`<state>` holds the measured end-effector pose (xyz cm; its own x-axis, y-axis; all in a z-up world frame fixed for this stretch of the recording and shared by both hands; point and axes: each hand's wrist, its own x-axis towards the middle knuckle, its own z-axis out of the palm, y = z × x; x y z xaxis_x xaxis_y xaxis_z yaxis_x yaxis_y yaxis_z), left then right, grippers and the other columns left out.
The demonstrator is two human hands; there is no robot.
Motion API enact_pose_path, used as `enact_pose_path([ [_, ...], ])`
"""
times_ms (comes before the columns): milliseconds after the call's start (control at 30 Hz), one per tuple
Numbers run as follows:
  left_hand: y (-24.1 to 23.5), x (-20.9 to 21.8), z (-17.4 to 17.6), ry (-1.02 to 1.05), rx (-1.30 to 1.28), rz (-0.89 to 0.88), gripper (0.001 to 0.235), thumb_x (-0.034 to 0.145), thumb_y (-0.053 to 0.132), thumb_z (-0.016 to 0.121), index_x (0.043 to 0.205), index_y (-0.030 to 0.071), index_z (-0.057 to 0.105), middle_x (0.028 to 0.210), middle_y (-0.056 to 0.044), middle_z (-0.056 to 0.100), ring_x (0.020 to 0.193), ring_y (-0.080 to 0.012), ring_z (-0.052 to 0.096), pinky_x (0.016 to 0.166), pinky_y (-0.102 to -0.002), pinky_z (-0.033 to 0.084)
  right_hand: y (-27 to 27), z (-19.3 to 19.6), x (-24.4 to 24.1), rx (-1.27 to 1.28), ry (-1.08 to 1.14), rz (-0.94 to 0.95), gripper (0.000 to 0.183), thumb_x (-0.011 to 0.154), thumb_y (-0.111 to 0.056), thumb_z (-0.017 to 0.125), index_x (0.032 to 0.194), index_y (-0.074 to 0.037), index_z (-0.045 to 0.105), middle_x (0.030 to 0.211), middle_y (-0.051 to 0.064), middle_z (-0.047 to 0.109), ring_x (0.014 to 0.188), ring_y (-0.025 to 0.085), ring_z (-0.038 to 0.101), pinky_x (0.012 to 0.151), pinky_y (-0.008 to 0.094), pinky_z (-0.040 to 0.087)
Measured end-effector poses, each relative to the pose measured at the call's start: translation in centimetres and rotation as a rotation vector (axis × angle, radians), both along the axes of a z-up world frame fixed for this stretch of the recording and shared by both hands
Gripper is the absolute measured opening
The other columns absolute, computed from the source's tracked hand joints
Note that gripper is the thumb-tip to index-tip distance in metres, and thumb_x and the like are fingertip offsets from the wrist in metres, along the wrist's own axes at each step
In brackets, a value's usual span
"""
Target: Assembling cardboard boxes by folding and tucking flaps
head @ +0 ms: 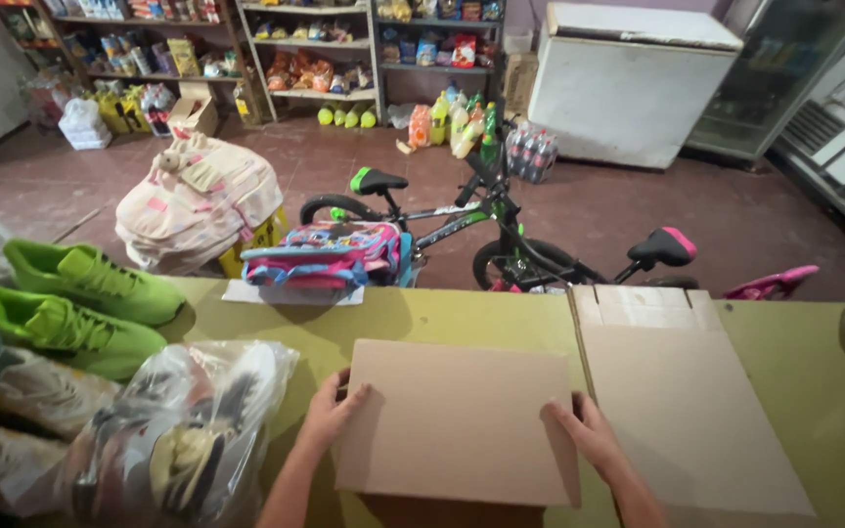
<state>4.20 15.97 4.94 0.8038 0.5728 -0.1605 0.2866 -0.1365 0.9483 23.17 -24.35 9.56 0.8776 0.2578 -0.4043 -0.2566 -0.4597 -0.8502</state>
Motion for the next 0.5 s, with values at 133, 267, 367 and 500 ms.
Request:
enact_pose_path([
  [133,0.7,2.9,2.1,-0.06,-0.082,-0.036,0.083,0.077,0.05,0.073,0.147,0.009,0.052,0.145,-0.011,0.063,0.127,-0.0245,0.065,0.106,-0.037,0.053,0.6,-0.4,2.3,-0.041,-0.115,0.029,0.092,0.08,-0.05,0.069,0.155,-0.005,0.04,0.155,0.012,0.053,0.14,0.023,0.054,0.111,0.037,0.046],
  [267,2.7,5.7,1.6,-0.029,-0.018,-0.092,0.066,0.079,0.047,0.072,0.138,0.02,0.063,0.136,-0.004,0.069,0.12,-0.017,0.066,0.104,-0.03,0.049,1.1,-1.4,4.9,-0.123,-0.267,0.152,0.101,0.072,-0.057,0.077,0.156,-0.016,0.038,0.157,0.007,0.048,0.143,0.021,0.048,0.117,0.037,0.04],
  [367,3.8,6.3,2.4,0.04,0.144,-0.172,0.052,0.079,0.053,0.066,0.121,0.024,0.075,0.123,0.001,0.076,0.112,-0.0139,0.068,0.099,-0.029,0.05,1.0,-1.2,5.6,-0.081,-0.353,0.192,0.087,0.07,-0.051,0.082,0.147,-0.021,0.054,0.143,0.003,0.066,0.131,0.017,0.062,0.109,0.032,0.047],
  [500,4.4,6.0,2.5,0.195,0.349,-0.339,0.053,0.077,0.056,0.067,0.119,0.027,0.078,0.126,0.006,0.078,0.118,-0.0115,0.07,0.103,-0.028,0.05,0.4,1.5,5.8,-0.2,-0.364,0.342,0.065,0.069,-0.049,0.085,0.128,-0.026,0.074,0.134,-0.005,0.076,0.119,0.011,0.073,0.1,0.028,0.054],
])
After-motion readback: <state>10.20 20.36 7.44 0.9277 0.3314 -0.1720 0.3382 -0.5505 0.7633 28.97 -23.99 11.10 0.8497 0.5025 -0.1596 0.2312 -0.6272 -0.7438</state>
